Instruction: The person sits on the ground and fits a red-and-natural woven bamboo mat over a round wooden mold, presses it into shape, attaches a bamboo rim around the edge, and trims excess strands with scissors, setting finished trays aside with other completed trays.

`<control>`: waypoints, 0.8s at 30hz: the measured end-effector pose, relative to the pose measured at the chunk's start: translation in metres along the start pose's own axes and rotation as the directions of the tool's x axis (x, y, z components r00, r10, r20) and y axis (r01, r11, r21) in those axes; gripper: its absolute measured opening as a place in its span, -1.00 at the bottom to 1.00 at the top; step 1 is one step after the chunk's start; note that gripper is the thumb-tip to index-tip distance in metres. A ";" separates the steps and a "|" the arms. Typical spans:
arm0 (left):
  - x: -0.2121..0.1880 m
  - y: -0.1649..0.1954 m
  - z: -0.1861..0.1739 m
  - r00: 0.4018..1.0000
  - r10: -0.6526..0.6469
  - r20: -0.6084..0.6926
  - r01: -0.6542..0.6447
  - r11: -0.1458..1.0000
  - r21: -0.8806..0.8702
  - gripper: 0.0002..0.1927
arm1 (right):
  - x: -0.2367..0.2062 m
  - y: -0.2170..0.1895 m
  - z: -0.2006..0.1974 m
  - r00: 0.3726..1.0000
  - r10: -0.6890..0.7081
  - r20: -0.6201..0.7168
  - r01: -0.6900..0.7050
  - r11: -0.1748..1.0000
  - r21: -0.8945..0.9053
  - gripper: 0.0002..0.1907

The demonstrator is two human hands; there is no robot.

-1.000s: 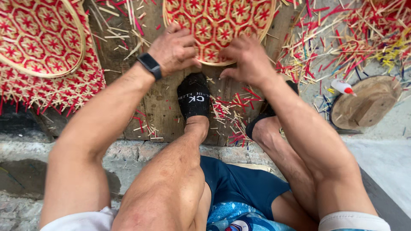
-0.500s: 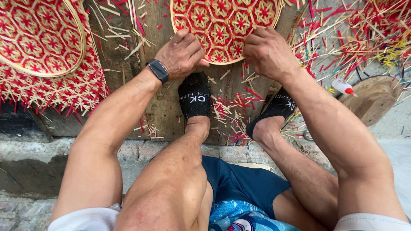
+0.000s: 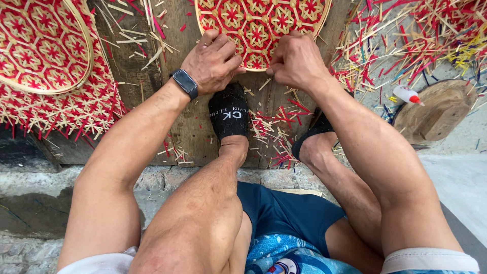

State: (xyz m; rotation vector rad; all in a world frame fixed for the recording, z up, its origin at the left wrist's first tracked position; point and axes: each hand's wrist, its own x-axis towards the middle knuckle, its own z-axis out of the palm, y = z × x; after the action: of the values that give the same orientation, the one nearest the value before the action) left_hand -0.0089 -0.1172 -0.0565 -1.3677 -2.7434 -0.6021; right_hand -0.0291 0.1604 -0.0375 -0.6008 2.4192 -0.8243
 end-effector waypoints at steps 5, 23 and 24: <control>-0.002 0.000 0.002 0.997 -0.041 0.058 0.044 0.997 -0.067 -0.78 | 0.009 -0.002 -0.008 0.967 0.250 0.050 -0.255 0.955 0.151 -0.72; -0.002 -0.007 0.006 0.995 0.099 0.026 -0.101 0.990 0.096 -0.57 | 0.016 0.003 -0.059 0.908 -0.406 -0.101 0.352 0.872 -0.340 -0.73; 0.001 -0.010 0.006 0.994 0.110 0.030 -0.112 0.991 0.074 -0.56 | 0.033 0.003 -0.066 0.881 -0.420 -0.218 0.328 0.874 -0.359 -0.65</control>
State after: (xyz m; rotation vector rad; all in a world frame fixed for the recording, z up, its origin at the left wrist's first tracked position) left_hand -0.0159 -0.1198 -0.0655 -1.5082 -2.6575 -0.4738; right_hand -0.0939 0.1725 -0.0050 -1.1841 2.7752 -0.7207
